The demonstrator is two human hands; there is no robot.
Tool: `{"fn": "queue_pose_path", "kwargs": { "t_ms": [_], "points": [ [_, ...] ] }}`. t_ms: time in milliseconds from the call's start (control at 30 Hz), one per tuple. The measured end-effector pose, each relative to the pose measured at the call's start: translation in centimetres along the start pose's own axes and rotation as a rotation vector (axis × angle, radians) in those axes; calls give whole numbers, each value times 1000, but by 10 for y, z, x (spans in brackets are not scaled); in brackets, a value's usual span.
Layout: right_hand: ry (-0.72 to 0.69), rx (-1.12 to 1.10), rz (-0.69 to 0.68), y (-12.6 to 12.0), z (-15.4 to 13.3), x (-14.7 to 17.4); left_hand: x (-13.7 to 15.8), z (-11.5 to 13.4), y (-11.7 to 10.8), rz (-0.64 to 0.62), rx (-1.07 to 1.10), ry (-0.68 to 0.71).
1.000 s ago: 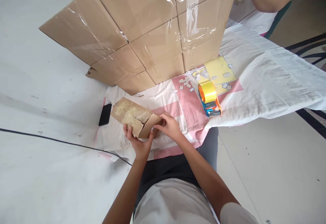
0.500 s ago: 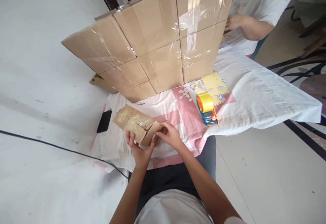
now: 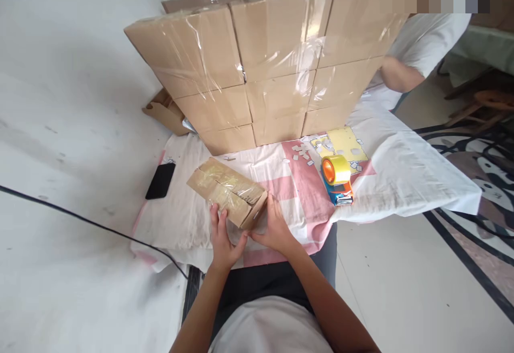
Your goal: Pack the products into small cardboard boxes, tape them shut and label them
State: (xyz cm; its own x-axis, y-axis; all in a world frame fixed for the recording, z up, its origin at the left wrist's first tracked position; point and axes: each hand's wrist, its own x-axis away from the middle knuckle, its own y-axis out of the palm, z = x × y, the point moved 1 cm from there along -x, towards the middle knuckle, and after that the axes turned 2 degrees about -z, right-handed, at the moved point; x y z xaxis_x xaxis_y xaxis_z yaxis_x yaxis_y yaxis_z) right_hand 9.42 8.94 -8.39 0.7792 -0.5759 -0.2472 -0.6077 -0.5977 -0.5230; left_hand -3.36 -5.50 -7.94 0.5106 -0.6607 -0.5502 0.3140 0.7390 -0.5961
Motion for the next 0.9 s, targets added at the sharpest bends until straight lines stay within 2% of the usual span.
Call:
{"fn": "queue_pose_path", "kwargs": {
  "t_ms": [100,200,267,367,500,567,667,767,833,900],
  "points": [
    [69,-63,64,9,-11,-4,-5,0,-8,-22,31,73],
    [114,-185,97,3,-19,-9,-4,-2,-20,-47,76,77],
    [159,-265,122,-9,-20,-9,2,-2,-25,-37,84,59],
    [206,-400,197,-42,-17,-2,16,1,-24,-26,76,1],
    [167,-502,305,-111,-18,18,22,3,-4,-63,65,-87],
    [131,-449,411,-157,-20,31,17,3,10,-125,41,-52],
    [112,-287,651,-231,-15,55,2,-2,36,-241,-11,56],
    [144,-99,884,-298,15,78,-10,-8,63,-238,-148,141],
    [206,43,1016,-331,50,84,-12,-11,79,-134,-266,121],
    [282,167,1102,-353,91,78,-11,-13,91,-16,-319,80]
  ]
}}
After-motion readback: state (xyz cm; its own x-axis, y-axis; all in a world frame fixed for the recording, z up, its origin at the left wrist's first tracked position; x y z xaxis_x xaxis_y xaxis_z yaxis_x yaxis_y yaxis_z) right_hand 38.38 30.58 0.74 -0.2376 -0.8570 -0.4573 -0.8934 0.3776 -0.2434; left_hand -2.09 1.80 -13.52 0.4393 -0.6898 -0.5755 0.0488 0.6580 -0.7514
